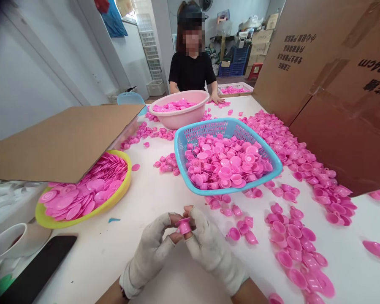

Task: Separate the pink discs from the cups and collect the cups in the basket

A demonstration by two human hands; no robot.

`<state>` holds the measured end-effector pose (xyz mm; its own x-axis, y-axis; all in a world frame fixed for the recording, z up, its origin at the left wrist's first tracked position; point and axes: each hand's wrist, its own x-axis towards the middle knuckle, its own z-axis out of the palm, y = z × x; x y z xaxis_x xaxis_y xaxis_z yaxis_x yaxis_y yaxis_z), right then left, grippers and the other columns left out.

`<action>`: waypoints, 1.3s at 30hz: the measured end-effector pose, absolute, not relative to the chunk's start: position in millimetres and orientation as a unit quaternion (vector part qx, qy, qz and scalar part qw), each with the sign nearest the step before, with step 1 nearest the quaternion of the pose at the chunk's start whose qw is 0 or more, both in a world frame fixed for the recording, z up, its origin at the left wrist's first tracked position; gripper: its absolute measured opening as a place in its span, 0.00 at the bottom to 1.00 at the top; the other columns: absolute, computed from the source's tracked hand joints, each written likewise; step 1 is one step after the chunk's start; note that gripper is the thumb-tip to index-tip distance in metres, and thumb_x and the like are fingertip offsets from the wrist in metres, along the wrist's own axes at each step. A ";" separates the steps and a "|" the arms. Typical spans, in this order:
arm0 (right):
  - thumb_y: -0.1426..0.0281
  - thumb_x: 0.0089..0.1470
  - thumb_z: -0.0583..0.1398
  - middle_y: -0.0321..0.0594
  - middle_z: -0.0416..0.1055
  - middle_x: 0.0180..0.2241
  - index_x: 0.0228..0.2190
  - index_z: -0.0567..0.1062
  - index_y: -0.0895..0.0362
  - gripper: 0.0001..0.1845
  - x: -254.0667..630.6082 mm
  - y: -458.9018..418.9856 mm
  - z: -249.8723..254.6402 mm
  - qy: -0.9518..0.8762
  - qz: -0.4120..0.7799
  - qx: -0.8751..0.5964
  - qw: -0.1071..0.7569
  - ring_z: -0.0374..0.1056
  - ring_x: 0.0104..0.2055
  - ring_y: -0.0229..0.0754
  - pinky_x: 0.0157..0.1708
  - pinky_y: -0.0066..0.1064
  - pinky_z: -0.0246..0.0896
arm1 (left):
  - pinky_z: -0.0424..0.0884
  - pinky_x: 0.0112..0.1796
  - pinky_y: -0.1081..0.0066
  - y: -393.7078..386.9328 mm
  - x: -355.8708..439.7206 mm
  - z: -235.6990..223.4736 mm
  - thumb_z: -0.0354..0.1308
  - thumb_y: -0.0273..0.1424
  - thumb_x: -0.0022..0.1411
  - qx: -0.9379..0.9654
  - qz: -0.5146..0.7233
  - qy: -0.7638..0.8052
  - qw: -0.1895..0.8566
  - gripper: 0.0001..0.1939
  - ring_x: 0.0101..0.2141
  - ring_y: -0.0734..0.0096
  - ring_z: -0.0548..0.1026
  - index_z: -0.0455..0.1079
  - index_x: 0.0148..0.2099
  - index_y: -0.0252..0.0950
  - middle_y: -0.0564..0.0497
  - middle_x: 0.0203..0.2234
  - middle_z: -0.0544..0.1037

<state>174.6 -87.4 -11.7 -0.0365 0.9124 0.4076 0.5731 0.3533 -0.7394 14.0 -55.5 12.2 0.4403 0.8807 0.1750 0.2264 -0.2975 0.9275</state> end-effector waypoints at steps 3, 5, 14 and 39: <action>0.72 0.59 0.51 0.43 0.74 0.39 0.47 0.65 0.54 0.14 176.3 -87.7 -12.0 -0.732 0.162 -0.505 0.428 0.72 0.39 0.42 0.36 0.32 0.70 | 0.71 0.40 0.69 -56.7 13.7 11.4 0.54 0.26 0.59 0.734 0.369 0.379 0.426 0.09 0.38 0.66 0.75 0.68 0.42 0.40 0.49 0.37 0.78; 0.73 0.58 0.51 0.41 0.74 0.35 0.42 0.67 0.54 0.11 176.5 -88.2 -11.2 -0.741 0.163 -0.507 0.409 0.72 0.35 0.41 0.32 0.30 0.68 | 0.71 0.39 0.70 -58.1 13.8 10.0 0.53 0.24 0.58 0.740 0.377 0.379 0.408 0.10 0.37 0.68 0.76 0.68 0.42 0.40 0.50 0.36 0.78; 0.75 0.56 0.51 0.37 0.71 0.28 0.35 0.67 0.55 0.07 174.2 -88.2 -7.0 -0.716 0.214 -0.551 0.372 0.69 0.28 0.39 0.27 0.30 0.63 | 0.71 0.38 0.69 -56.7 17.1 11.7 0.56 0.31 0.59 0.673 0.344 0.414 0.507 0.05 0.35 0.68 0.74 0.68 0.38 0.37 0.49 0.33 0.76; 0.71 0.57 0.55 0.32 0.63 0.26 0.28 0.66 0.55 0.05 167.9 -76.5 25.2 -0.693 0.308 -0.509 0.407 0.61 0.29 0.35 0.28 0.28 0.54 | 0.71 0.36 0.70 -37.3 1.6 14.9 0.56 0.36 0.60 0.704 0.343 0.397 0.479 0.10 0.34 0.68 0.73 0.68 0.42 0.36 0.49 0.33 0.75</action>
<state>167.9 -76.5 25.2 -0.1511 0.9564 0.2501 0.4555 0.2919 -0.8410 1.6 -37.3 14.9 0.4506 0.8868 0.1027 0.2304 -0.2267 0.9463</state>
